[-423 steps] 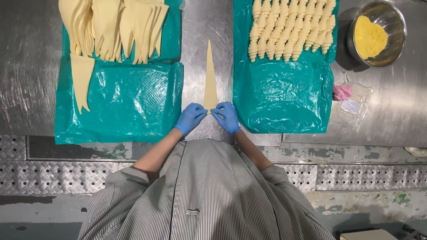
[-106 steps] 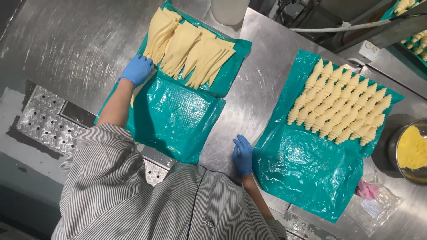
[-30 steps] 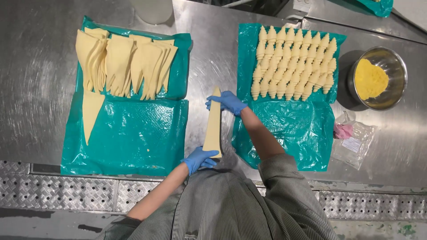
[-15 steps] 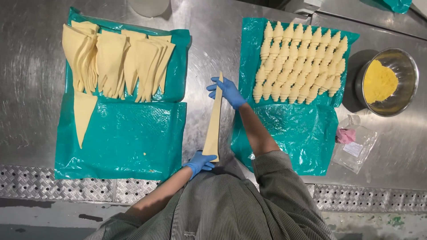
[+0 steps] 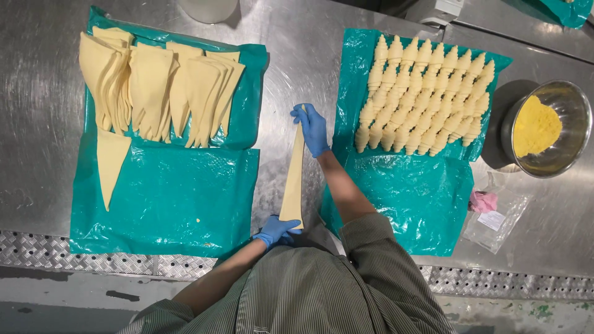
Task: Rolling triangular pieces of dough into croissant shapes in a bakery kitchen.
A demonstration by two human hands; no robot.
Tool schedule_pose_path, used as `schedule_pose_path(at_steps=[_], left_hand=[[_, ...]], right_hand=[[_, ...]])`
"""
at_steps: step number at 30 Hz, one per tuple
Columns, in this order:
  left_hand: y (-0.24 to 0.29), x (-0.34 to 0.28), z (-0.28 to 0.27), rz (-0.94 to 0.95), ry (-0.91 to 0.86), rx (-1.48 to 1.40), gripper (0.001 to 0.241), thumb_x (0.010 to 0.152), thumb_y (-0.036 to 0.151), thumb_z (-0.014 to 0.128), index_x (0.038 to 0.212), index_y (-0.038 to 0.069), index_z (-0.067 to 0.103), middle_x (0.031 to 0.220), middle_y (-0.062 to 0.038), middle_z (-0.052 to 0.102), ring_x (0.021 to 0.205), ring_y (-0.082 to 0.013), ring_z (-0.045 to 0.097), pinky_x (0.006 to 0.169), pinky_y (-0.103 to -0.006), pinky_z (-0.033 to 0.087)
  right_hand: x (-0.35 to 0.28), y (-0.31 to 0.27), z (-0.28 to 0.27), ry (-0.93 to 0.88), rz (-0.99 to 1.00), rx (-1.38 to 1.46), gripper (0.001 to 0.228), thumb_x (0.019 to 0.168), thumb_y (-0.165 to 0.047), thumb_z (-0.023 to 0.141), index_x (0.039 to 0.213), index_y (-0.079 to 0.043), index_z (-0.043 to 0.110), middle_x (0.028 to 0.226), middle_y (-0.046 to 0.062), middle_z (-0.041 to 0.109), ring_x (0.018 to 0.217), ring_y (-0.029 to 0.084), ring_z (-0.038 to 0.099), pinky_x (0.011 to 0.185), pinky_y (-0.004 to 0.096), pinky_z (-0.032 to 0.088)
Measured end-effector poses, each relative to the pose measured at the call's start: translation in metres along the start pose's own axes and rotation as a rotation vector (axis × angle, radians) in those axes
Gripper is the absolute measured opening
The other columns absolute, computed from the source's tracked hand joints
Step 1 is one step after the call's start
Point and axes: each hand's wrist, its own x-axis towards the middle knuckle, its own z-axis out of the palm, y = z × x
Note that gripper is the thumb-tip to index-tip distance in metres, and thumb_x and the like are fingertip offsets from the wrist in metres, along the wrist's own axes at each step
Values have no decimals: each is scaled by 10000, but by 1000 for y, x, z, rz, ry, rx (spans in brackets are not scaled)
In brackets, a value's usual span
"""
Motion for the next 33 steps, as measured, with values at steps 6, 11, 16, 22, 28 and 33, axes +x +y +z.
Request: schedule_pose_path(at_steps=[6,11,16,22,28,33], left_hand=[[52,-47,9,41,142,385,512,790,506,797,907,8,823,778,-115,811,578,-251,715,563,-350,575],[76,-79,13,241,415,1110,754,755,789,666,884,58,799,829,-168,760,787,-331,730,727,-447,565],[49,-75,-17,370,461,1310,742,709,822,656,832,103,788,883,-151,746,816,-338,729,709,-468,569],[42,-99,-32,748,379,1313,509,822,615,737,868,110,701,862,-94,695,823,-281,677,748,-431,542],[37,-78,-31,1259,328,1294,397,832,433,775,1085,129,746,1153,-69,606,1059,-285,565,901,-439,418],[41,-78,-27,1306,346,1251,196,885,356,734,998,202,779,1104,-31,628,1020,-259,592,861,-418,435]], right_hand=[[-2,-57,6,128,-370,-819,381,1010,-249,628,1380,-167,664,1567,112,455,1464,346,358,1177,482,292],[0,-37,-7,99,-293,-547,515,1089,-213,553,1569,-100,405,1683,104,310,1584,306,230,1290,439,181],[-83,-55,-16,69,-126,117,654,1129,-118,434,1669,-32,75,1769,117,70,1634,242,108,1319,372,109],[-285,-45,16,-8,96,94,623,971,-103,600,1543,-72,355,1714,165,207,1574,289,230,1199,446,337],[-327,-33,14,-16,-234,-504,317,824,-169,825,1107,-64,730,1569,228,412,1478,419,369,1225,536,268],[-321,-14,19,71,-254,-521,164,862,-185,826,1001,-132,759,1579,160,488,1515,352,428,1289,531,262]])
